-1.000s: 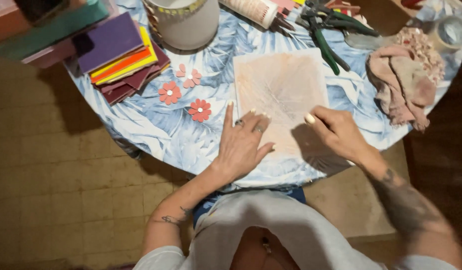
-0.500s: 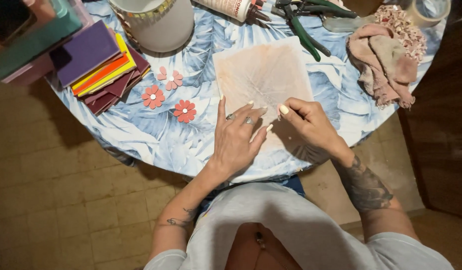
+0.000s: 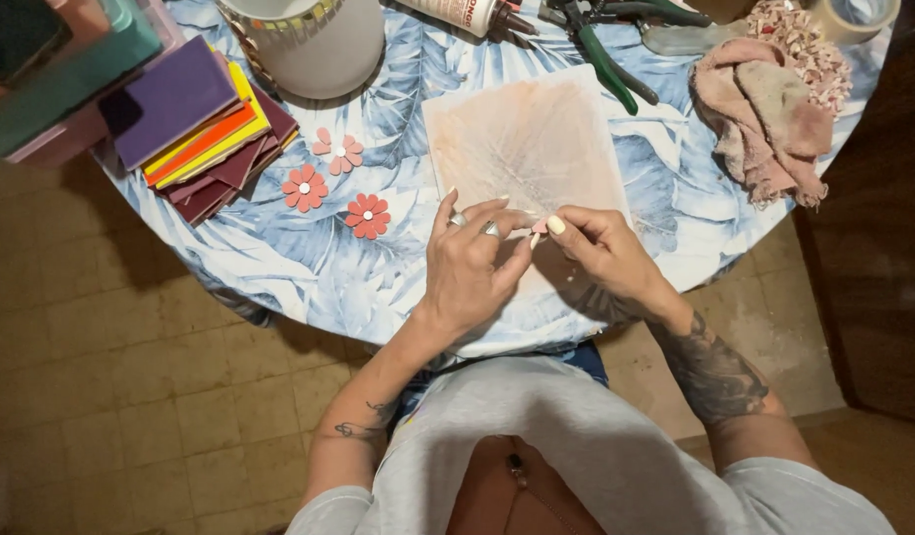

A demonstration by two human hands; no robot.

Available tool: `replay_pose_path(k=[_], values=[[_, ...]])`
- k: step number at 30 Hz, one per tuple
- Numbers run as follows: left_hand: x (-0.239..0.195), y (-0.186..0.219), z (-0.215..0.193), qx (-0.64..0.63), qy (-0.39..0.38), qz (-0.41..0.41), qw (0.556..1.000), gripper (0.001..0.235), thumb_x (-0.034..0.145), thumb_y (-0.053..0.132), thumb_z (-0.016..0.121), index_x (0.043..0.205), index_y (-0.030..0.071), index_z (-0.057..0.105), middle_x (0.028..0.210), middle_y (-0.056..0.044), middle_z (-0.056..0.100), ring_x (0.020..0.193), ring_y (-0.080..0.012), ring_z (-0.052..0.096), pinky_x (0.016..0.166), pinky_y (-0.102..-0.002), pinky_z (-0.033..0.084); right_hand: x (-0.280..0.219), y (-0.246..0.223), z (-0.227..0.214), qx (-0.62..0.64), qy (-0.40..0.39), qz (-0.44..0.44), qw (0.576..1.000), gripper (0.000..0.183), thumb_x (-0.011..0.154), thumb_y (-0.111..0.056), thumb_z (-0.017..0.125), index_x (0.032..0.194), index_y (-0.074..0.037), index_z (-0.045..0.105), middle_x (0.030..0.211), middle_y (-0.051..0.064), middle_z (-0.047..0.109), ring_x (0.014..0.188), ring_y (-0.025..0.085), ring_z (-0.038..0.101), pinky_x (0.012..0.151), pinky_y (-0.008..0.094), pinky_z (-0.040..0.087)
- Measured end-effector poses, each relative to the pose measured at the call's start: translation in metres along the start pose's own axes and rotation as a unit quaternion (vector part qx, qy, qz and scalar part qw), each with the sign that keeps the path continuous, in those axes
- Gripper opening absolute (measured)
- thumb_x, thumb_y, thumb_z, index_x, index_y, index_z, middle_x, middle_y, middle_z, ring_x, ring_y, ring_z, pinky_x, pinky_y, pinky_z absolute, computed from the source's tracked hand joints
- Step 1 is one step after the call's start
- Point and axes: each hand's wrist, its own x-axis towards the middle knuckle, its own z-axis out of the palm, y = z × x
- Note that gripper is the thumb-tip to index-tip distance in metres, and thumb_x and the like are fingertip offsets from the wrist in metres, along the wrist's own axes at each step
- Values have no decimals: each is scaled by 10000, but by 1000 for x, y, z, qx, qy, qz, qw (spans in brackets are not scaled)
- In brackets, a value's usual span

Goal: A person is manually sanding a rectangular wooden base using a small piece of sandpaper and arranging small pink flower-shaped mosaic tiles on a table.

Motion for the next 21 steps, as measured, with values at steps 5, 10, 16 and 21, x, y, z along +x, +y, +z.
replay_pose_path(k=[5,10,16,21], values=[[0,2,-1,-3,-4,-2,1000,132,767,176,582,873,107,621,802,-70,642,922,-272,591,936,-563,245,3,2,1,24,-4,-1,1000,255,892,-143,449,653,-71,503,468,-44,347,481,46,315,473,180,318],[-2,4,1,12,8,-1,1000,168,771,168,570,901,80,627,798,-97,644,913,-283,593,926,-554,263,5,-2,7,7,8,-13,1000,223,868,-132,504,657,-64,522,459,-39,386,474,45,338,467,181,322],[-2,6,2,70,35,31,996,228,740,181,601,929,54,618,796,-114,638,941,-292,577,935,-558,244,4,4,11,-14,29,-20,999,238,871,-148,511,653,-60,551,434,-26,392,458,50,351,447,188,326],[-4,5,3,66,15,25,997,249,755,186,576,954,39,613,810,-132,640,949,-288,574,938,-536,242,4,5,11,-46,18,-33,998,252,881,-169,487,664,-57,551,446,-8,427,473,66,385,454,211,344]])
